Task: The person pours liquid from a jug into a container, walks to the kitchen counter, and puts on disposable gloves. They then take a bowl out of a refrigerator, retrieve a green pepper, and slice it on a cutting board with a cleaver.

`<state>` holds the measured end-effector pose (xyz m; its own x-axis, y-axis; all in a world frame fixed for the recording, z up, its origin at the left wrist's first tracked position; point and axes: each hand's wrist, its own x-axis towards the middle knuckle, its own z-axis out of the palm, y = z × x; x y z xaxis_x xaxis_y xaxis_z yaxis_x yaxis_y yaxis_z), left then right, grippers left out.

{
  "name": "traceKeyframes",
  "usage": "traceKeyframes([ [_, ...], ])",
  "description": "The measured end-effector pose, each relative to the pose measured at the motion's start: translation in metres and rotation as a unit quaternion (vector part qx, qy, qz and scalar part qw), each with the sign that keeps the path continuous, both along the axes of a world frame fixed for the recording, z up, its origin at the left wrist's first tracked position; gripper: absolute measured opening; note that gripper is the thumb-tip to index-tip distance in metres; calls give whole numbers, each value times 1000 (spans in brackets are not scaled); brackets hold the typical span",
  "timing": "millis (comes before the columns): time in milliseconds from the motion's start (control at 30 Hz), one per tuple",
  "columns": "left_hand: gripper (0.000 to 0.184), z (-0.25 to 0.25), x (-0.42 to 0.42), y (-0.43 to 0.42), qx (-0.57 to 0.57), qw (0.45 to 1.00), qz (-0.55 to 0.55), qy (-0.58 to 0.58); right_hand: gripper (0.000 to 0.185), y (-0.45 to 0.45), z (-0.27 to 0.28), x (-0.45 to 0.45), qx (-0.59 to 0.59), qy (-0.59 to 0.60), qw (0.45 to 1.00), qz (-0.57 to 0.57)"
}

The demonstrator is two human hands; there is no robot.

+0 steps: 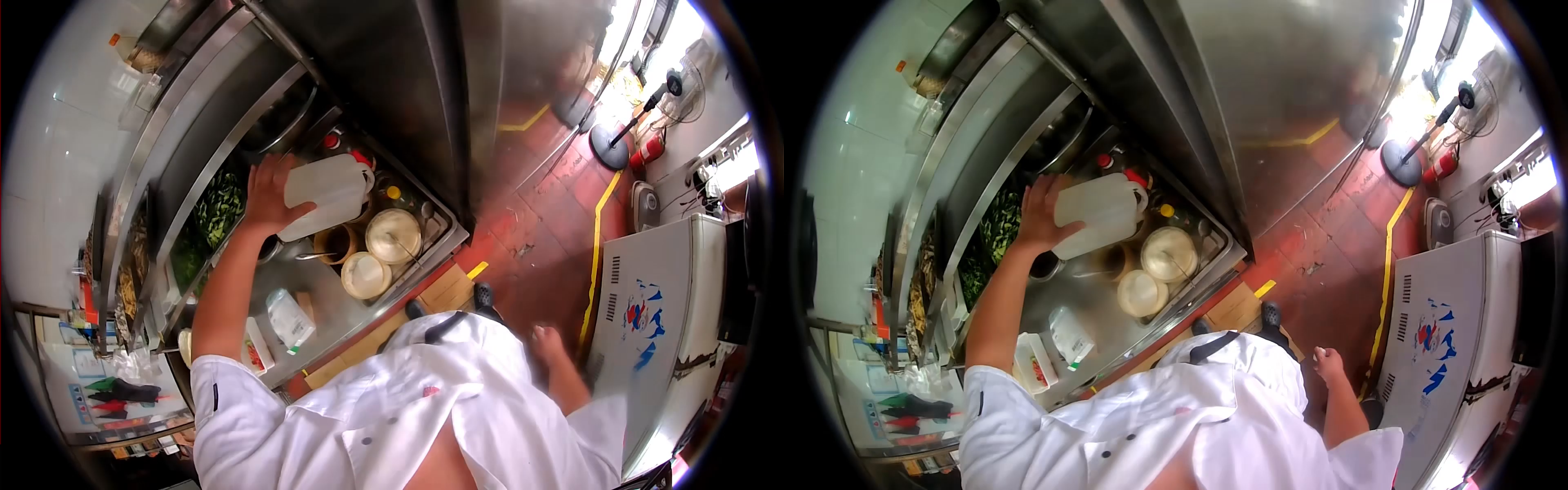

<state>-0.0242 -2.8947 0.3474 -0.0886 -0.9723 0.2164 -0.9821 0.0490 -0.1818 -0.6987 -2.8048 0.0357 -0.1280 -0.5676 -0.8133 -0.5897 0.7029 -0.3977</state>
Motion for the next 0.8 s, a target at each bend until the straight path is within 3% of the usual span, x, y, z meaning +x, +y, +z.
traceKeyframes([
  [67,104,9,-2,15,-18,996,74,46,44,-10,11,2,38,4,997,70],
  [100,103,13,-3,24,-28,991,112,69,40,-9,5,3,9,-6,999,38],
  [200,94,4,3,56,-100,933,159,305,31,10,-26,-5,-24,-48,998,-44],
  [300,81,-34,24,102,-176,936,182,243,22,16,-18,0,18,-57,995,-84],
  [367,60,-47,-1,133,-207,926,164,269,25,27,-61,-22,33,-68,993,-91],
  [400,53,-65,-7,153,-204,928,174,260,29,37,-111,-47,13,-98,993,-56],
  [433,46,-82,-20,170,-192,914,205,294,34,21,-41,-14,-46,18,988,147],
  [500,42,-142,-32,211,-124,914,241,302,40,7,-22,2,-44,47,977,202],
  [533,42,-167,-34,228,-71,908,262,320,43,2,-41,-5,-61,17,975,213],
  [567,42,-169,-41,236,-89,909,252,320,46,-3,-64,-14,-78,-13,971,223],
  [633,44,-170,-54,245,-126,911,231,317,49,-30,-18,23,-75,28,949,305],
  [667,46,-192,-40,251,-73,901,278,325,49,-42,-7,34,-76,31,943,323],
  [733,48,-161,-29,239,-120,888,290,337,49,-69,-10,44,-44,15,962,270],
  [800,54,-129,-11,224,-153,876,280,360,50,-94,10,71,-88,35,955,282],
])
